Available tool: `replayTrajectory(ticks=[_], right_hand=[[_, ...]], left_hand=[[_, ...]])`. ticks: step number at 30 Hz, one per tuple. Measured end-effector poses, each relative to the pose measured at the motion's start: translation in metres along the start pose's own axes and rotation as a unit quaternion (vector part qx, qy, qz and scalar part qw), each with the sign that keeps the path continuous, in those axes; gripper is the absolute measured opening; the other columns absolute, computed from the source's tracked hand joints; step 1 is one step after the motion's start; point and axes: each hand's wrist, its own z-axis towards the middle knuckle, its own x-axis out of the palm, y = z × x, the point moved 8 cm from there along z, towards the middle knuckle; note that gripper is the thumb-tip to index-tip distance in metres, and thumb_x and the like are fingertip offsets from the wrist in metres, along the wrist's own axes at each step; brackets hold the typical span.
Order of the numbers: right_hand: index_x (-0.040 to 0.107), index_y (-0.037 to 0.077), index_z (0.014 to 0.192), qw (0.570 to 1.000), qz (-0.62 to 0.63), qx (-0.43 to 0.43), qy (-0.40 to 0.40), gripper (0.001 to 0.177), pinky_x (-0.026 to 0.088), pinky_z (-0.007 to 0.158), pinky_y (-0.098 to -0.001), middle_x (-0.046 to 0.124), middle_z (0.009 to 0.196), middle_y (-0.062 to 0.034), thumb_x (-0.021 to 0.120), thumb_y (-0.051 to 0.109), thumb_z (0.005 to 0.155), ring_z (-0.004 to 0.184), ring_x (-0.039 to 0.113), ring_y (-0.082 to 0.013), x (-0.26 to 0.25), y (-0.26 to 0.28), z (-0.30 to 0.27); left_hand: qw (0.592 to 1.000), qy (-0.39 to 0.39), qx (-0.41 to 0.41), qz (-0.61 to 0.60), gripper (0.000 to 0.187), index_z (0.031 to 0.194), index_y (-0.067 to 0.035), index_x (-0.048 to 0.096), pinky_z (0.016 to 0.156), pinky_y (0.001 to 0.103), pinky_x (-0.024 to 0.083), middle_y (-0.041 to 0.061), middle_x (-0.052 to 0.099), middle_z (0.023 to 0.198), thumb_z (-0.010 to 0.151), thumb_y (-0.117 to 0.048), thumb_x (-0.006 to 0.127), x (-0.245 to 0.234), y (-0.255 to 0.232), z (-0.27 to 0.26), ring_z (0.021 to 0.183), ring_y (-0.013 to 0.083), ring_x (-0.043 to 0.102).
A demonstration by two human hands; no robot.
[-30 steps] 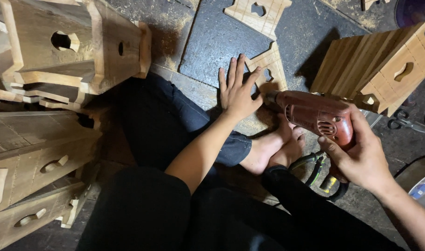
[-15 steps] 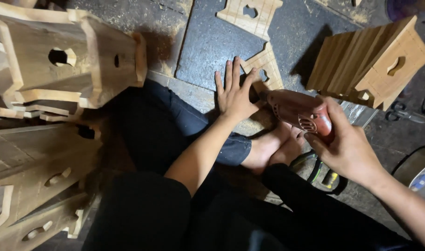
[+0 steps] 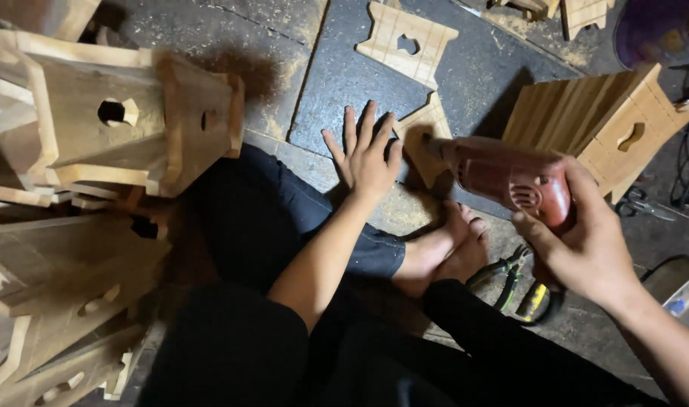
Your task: Drilling holes into small wooden panels using a hand-held power drill in a workshop environment.
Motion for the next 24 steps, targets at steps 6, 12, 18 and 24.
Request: replayTrajectory(ticks=[6, 12, 18, 24], right_hand=[[0.044, -0.005, 0.154, 0.998, 0.028, -0.052, -0.007, 0.071, 0.044, 0.110, -0.0379, 0.058, 0.142, -0.0182, 0.071, 0.003, 0.089, 0.125, 0.058, -0.0272, 0.012, 0.009, 0.017], [0.047, -0.002, 0.150, 0.999, 0.038, -0.030, 0.005, 0.065, 0.046, 0.104, -0.0336, 0.060, 0.133, -0.0127, 0.071, 0.003, 0.090, 0.116, 0.059, -0.0225, 0.020, 0.011, 0.025], [0.045, -0.005, 0.153, 0.999, 0.020, -0.042, 0.008, 0.068, 0.043, 0.110, -0.0362, 0.056, 0.139, -0.0162, 0.071, 0.008, 0.091, 0.123, 0.056, -0.0261, 0.023, 0.016, 0.028], [0.044, -0.003, 0.153, 0.998, 0.015, -0.048, 0.026, 0.069, 0.045, 0.109, -0.0373, 0.057, 0.139, -0.0162, 0.071, 0.005, 0.090, 0.122, 0.059, -0.0274, 0.025, 0.023, 0.027]], left_hand=[[1.000, -0.012, -0.020, -0.004, 0.039, 0.133, -0.038, 0.075, 0.130, 0.067, -0.005, -0.007, 0.047, 0.165, 0.094, -0.033, 0.073, 0.002, 0.001, 0.003, 0.163, 0.0292, 0.026], [0.999, 0.002, -0.050, -0.007, 0.040, 0.126, -0.037, 0.077, 0.131, 0.064, -0.005, -0.009, 0.049, 0.163, 0.087, -0.030, 0.078, 0.000, 0.000, 0.007, 0.162, 0.0280, 0.028], [0.998, 0.029, -0.062, 0.003, 0.042, 0.128, -0.040, 0.075, 0.131, 0.065, -0.006, -0.011, 0.043, 0.166, 0.087, -0.032, 0.076, 0.005, 0.001, 0.008, 0.164, 0.0283, 0.025], [0.997, 0.035, -0.068, 0.012, 0.045, 0.129, -0.039, 0.075, 0.130, 0.065, -0.007, -0.011, 0.043, 0.166, 0.084, -0.034, 0.078, 0.005, 0.001, 0.007, 0.164, 0.0275, 0.025]])
